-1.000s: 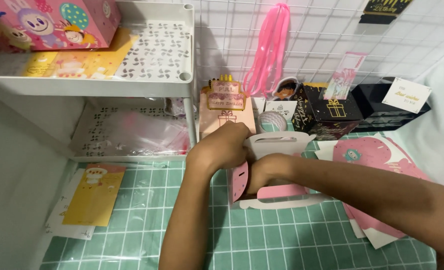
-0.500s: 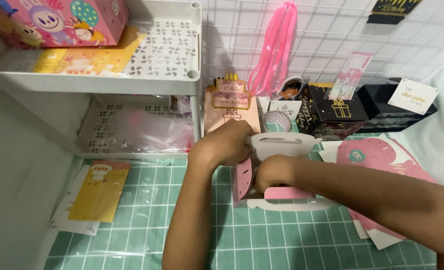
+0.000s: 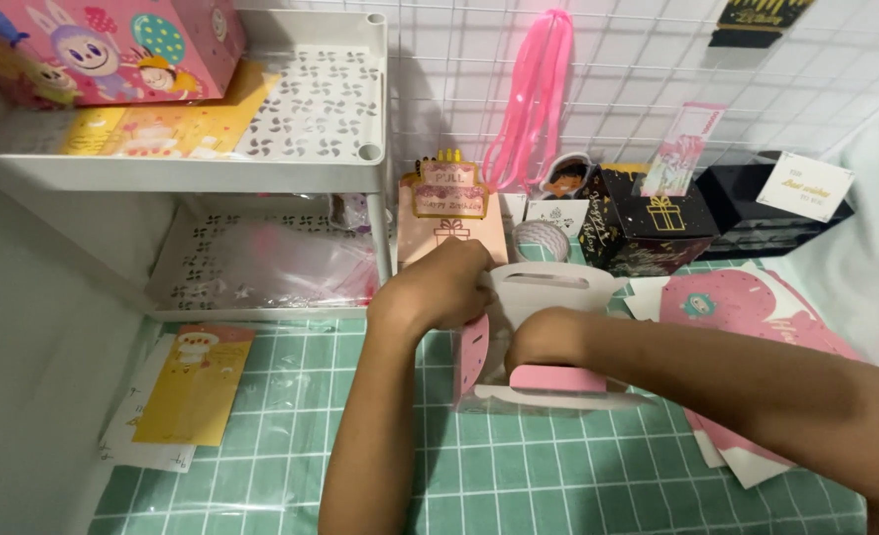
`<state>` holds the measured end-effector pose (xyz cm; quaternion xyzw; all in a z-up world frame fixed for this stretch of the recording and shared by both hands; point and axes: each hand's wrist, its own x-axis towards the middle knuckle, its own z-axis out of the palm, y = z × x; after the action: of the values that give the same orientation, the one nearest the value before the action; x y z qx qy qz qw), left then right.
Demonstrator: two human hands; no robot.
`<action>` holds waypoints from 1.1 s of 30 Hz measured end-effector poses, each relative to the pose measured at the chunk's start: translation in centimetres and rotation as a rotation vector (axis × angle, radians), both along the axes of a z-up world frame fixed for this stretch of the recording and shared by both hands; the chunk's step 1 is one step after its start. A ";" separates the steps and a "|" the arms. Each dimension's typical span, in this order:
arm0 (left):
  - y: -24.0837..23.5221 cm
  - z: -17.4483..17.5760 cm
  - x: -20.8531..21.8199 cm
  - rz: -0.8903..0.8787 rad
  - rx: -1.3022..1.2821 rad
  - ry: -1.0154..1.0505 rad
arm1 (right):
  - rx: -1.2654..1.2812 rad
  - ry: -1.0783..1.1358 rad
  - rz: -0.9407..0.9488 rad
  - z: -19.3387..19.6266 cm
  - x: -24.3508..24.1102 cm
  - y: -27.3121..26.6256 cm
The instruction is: Assembling small cardboard gift boxes by folding and tucking flaps.
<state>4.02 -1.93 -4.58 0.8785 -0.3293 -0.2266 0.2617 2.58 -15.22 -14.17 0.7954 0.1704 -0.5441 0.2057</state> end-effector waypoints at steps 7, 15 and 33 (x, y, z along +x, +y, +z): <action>-0.1 1.0 -0.6 0.001 0.023 -0.007 | 0.168 -0.301 -0.087 7.0 -1.2 -0.2; 0.1 -1.4 0.7 0.019 -0.028 -0.033 | 0.308 -0.758 -0.307 18.0 -6.1 -2.0; -0.8 6.6 -6.9 0.194 -0.232 -0.482 | 1.481 -1.256 -0.640 4.4 -11.8 -7.6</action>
<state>-2.85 -2.75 2.03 0.8986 -0.3200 0.0544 0.2951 -9.21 -22.78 -9.79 0.8725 0.1051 0.1838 -0.4404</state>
